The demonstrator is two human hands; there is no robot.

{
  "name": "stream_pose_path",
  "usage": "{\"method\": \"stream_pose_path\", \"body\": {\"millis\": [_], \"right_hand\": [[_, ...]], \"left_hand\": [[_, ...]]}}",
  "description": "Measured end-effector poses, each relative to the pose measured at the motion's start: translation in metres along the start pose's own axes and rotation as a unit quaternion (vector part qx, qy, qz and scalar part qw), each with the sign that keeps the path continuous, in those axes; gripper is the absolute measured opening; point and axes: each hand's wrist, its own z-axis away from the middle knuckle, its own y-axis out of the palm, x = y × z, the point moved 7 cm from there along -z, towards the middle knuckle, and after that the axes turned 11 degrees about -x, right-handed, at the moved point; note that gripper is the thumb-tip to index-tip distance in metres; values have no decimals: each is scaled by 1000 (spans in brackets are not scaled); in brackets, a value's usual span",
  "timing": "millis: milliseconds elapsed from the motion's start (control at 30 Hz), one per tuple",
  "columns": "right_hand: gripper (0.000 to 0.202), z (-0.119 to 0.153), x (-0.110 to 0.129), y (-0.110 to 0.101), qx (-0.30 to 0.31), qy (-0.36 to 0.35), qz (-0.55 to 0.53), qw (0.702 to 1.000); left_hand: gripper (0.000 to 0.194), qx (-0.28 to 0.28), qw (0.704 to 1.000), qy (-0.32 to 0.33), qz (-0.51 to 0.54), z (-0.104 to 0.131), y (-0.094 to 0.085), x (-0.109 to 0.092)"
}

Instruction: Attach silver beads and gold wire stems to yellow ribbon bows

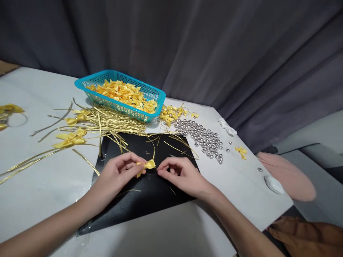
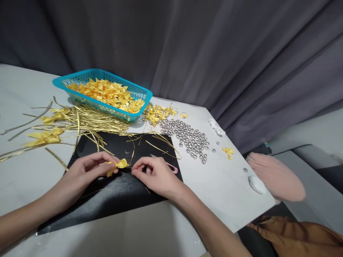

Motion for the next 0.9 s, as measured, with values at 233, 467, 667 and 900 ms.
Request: {"method": "stream_pose_path", "body": {"millis": [233,467,667,900], "right_hand": [[20,-12,-1,-10,56,-43,75,995],[21,-79,21,-5,-135,-127,214,959],[16,-102,33,4,-164,-151,259,940],[13,-74,38,-19,-177,-166,234,941]], "left_hand": [[16,24,993,74,-86,3,9,1],[16,-42,984,90,-150,3,2,-3],[19,-67,978,105,-167,2,-4,-4],[17,-85,977,110,-159,1,-7,-4]]}}
